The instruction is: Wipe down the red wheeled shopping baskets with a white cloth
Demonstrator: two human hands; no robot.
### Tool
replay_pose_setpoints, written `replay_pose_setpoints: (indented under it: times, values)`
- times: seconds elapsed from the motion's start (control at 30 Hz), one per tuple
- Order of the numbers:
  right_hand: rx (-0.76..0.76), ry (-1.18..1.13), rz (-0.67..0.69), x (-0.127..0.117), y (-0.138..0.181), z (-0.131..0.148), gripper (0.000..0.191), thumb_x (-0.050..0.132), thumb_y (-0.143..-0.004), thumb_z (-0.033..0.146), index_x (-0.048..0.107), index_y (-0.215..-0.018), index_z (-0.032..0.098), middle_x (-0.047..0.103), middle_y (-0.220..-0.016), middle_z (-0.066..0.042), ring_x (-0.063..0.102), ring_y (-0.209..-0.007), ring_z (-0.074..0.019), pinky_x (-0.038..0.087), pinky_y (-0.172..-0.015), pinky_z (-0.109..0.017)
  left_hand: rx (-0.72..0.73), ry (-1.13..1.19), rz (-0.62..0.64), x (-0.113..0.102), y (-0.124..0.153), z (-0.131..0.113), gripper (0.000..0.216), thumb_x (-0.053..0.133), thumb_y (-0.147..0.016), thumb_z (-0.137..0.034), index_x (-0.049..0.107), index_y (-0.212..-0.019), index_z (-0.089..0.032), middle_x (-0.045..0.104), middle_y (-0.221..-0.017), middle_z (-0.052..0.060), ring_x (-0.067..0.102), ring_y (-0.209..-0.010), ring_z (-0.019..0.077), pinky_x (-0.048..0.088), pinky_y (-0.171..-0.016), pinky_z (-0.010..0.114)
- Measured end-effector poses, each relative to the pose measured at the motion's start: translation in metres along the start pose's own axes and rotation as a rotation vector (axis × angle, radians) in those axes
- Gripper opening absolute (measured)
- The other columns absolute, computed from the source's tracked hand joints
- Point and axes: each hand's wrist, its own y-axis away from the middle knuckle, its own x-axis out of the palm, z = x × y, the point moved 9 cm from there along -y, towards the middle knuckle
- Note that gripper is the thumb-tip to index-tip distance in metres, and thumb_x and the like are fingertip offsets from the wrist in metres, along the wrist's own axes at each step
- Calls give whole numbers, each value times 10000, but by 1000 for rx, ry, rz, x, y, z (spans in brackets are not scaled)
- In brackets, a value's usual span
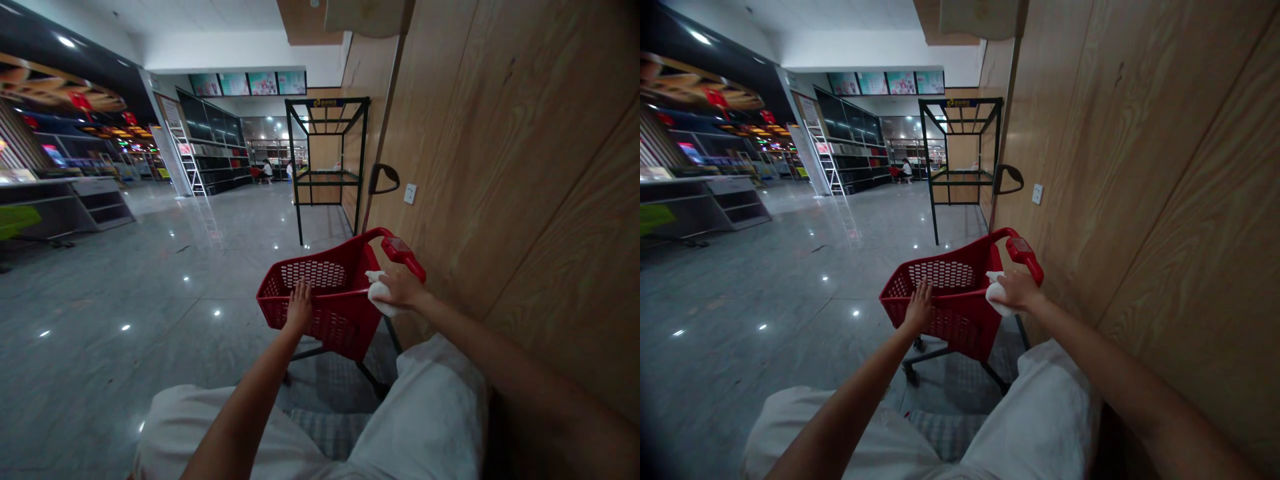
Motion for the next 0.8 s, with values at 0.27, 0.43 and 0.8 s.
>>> replay_pose_setpoints:
  times: [0.27, 0.43, 0.8]
  values:
    - [-200, -158, -132, -16, 1, 61, 311, 524, -879, 307, 613, -1139, 161, 582, -1213, -136, 562, -1058, -237, 436, -891, -322, 268, 254, -128, -67, -12, -124, 620, 291, -942, -502, 275, -1442, -136, 215, -1540, 120, 108, -1437, 239, 211, -1148, 449]
    - [-213, -273, -227, -39, 12, 5, 333, 514, -843, 180, 626, -1151, 243, 590, -1249, -68, 560, -1110, -205, 439, -944, -324, 299, 267, -117, -82, -3, -127, 648, 289, -927, -552, 283, -1439, -155, 237, -1535, 111, 107, -1438, 242, 190, -1149, 462]
    - [-202, -504, -305, -31, -33, -29, 339, 524, -733, 135, 708, -1007, 209, 696, -1088, -40, 621, -1036, -188, 467, -940, -313, 270, 461, -142, -64, -7, -174, 379, 543, -813, -491, 527, -1041, -189, 606, -1078, 96, 512, -1084, 255, 327, -969, 426]
